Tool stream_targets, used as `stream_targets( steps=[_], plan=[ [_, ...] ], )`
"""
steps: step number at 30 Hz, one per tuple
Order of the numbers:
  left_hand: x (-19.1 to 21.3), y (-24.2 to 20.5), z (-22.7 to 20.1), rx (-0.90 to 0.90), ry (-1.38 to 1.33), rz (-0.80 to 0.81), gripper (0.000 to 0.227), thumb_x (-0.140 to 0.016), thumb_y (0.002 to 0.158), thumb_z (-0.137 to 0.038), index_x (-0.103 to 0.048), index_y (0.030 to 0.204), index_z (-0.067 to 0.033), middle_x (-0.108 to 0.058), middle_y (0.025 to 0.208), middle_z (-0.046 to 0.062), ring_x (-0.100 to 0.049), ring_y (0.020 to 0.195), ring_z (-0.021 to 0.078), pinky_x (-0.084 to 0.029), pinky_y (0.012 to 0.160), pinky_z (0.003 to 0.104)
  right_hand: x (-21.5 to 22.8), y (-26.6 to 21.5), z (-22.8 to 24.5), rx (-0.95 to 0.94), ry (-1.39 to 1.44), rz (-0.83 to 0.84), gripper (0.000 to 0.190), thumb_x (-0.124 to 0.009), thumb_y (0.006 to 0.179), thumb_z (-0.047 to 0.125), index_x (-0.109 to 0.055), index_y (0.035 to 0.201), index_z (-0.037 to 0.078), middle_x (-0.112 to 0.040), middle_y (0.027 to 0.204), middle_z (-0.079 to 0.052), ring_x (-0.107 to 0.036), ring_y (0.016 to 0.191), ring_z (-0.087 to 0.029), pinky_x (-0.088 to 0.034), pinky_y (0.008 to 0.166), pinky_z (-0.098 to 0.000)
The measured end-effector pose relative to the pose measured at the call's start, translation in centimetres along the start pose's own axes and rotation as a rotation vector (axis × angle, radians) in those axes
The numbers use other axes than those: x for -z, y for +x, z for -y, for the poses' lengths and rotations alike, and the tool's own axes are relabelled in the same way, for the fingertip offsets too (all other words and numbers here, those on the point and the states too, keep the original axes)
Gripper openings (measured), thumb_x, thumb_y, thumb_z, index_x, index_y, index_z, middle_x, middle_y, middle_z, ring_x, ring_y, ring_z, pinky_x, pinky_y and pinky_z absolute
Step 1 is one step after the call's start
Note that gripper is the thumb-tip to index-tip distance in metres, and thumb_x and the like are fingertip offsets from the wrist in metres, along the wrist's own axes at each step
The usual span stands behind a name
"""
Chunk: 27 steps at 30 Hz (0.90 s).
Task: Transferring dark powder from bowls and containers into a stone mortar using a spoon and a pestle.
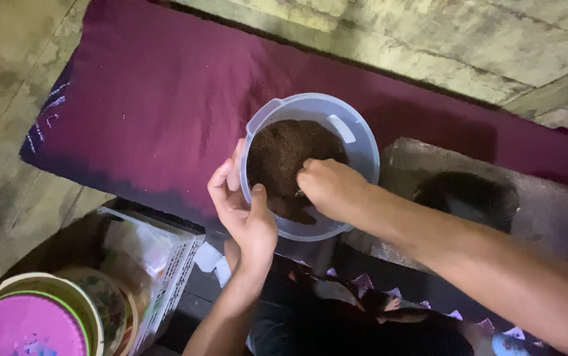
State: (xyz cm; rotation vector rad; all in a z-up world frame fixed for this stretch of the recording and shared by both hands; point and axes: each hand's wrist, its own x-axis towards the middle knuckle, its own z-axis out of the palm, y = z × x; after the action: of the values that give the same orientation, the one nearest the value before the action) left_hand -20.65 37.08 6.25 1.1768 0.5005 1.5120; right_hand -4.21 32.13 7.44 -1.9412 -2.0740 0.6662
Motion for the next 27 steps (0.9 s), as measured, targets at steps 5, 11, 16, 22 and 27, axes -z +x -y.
stream_targets(
  steps=[5, 11, 16, 22, 27],
  plan=[
    [0.2, 0.1, -0.7, 0.024, 0.001, 0.001, 0.057, -0.047, 0.089, 0.023, -0.041, 0.137, -0.0053, -0.053, 0.15, 0.031, -0.04, 0.151, 0.041, -0.026, 0.125, 0.055, 4.9, -3.8, 2.7, -0.071, -0.137, 0.117, 0.011, -0.063, 0.081, -0.006, -0.065, 0.087, 0.002, -0.066, 0.084, -0.013, -0.072, 0.066, -0.031, -0.06, 0.054, -0.035],
    [-0.1, 0.0, -0.7, 0.037, -0.007, -0.01, 0.055, -0.047, 0.091, 0.022, -0.042, 0.138, -0.0062, -0.052, 0.151, 0.031, -0.037, 0.152, 0.0419, -0.025, 0.126, 0.055, 6.2, -5.9, 5.5, -0.256, -0.071, 0.268, 0.014, -0.064, 0.081, -0.001, -0.069, 0.093, 0.005, -0.068, 0.088, -0.01, -0.074, 0.067, -0.027, -0.062, 0.057, -0.0342],
    [0.0, 0.0, -0.7, 0.011, -0.008, 0.002, 0.056, -0.047, 0.09, 0.022, -0.041, 0.138, -0.0061, -0.052, 0.15, 0.031, -0.039, 0.151, 0.04, -0.028, 0.125, 0.054, -0.6, -1.7, 1.7, -0.185, 0.078, 0.109, 0.019, -0.066, 0.078, -0.01, -0.066, 0.097, -0.007, -0.065, 0.09, -0.024, -0.072, 0.071, -0.042, -0.062, 0.059, -0.0445],
    [0.4, 0.1, -0.3, 0.014, -0.02, 0.014, 0.053, -0.047, 0.091, 0.019, -0.04, 0.138, -0.006, -0.051, 0.151, 0.032, -0.04, 0.15, 0.0405, -0.029, 0.125, 0.056, 3.4, -0.9, 2.1, -0.154, -0.148, 0.029, 0.024, -0.073, 0.071, -0.006, -0.064, 0.093, -0.002, -0.065, 0.09, -0.02, -0.074, 0.071, -0.042, -0.062, 0.055, -0.0458],
    [0.0, 0.1, -0.7, 0.003, 0.004, -0.001, 0.053, -0.046, 0.091, 0.021, -0.041, 0.137, -0.0051, -0.051, 0.15, 0.033, -0.039, 0.151, 0.0419, -0.026, 0.126, 0.056, 7.6, -2.2, 1.9, -0.078, -1.011, -0.337, 0.006, -0.064, 0.077, 0.011, -0.061, 0.078, 0.016, -0.055, 0.066, -0.004, -0.065, 0.05, -0.023, -0.051, 0.039, -0.0345]
  ],
)
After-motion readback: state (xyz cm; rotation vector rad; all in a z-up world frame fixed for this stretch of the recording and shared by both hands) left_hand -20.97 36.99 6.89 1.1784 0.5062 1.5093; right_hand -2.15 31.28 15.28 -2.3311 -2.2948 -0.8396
